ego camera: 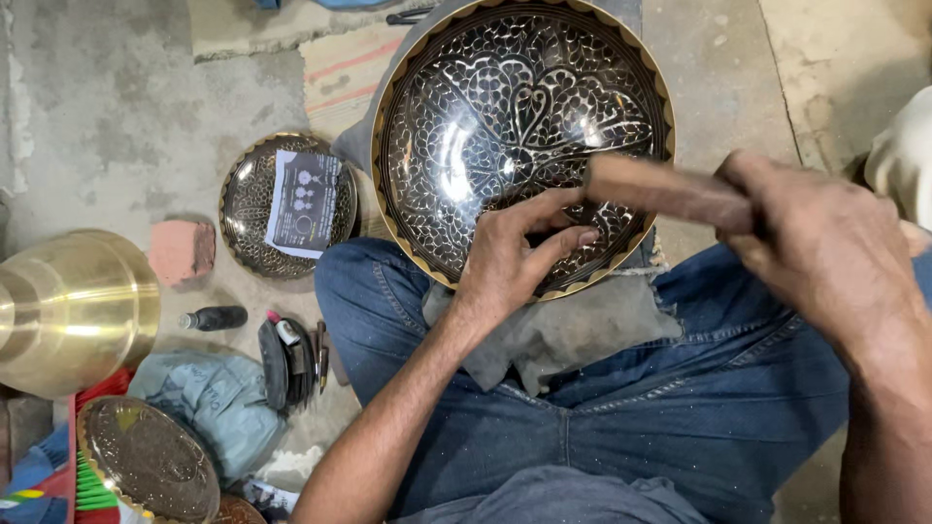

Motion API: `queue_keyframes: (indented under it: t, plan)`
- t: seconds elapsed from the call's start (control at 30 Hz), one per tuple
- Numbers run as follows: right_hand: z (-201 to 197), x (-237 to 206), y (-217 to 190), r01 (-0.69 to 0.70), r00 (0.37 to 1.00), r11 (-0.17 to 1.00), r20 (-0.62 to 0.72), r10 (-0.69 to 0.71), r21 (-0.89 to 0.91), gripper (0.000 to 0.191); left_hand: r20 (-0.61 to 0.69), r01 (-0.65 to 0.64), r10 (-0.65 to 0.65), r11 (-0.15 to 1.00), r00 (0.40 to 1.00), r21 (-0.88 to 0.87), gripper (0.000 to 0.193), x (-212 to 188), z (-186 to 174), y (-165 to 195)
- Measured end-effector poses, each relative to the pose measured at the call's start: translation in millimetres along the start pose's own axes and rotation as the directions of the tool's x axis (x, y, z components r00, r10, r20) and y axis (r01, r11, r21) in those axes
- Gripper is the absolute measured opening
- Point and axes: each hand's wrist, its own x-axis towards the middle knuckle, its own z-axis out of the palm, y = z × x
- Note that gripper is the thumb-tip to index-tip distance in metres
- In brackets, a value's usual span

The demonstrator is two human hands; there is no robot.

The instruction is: The person sits on the floor and uses a wooden mallet to hammer a metal plate, creating a decorative pattern. The plate is held steady with the left hand while the right hand repeatedly strikes the surface.

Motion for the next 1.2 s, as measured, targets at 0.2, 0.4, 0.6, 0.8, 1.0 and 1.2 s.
queue_keyframes:
  t: [0.2,0.4,0.6,0.8,1.0,1.2]
  plan:
    - [0,2,4,0.077,0.996,0.983,0.049,-0.07,-0.168,0.042,-0.051,-0.136,0.135,0.99,0.99,-0.024,0.05,-1,-3,3]
    - [8,0,9,-0.055,0.997,0.998,0.049,0.053,0.033,0.033,0.008,-0.003,0.003,1.0,1.0,-0.008,0.048,0,-4,6]
    - [15,5,16,-0.067,0.997,0.939,0.046,0.055,0.336,0.022,0.016,0.003,-0.002,0.999,1.0,-0.047,0.046,-1,-7,7]
    - [8,3,11,-0.086,0.996,0.915,0.03,0.081,0.395,0.028,0.047,0.084,-0.082,0.995,0.995,-0.044,0.048,0,-7,8]
    - [-4,-2,2,-0.049,0.998,0.998,-0.027,0.05,0.035,0.029,0.062,0.044,-0.044,0.999,0.997,-0.002,0.046,1,-8,9]
    - [3,-5,8,0.097,0.991,0.991,-0.105,-0.087,0.097,0.033,0.018,0.017,-0.017,0.999,1.0,-0.028,0.048,-1,-6,9]
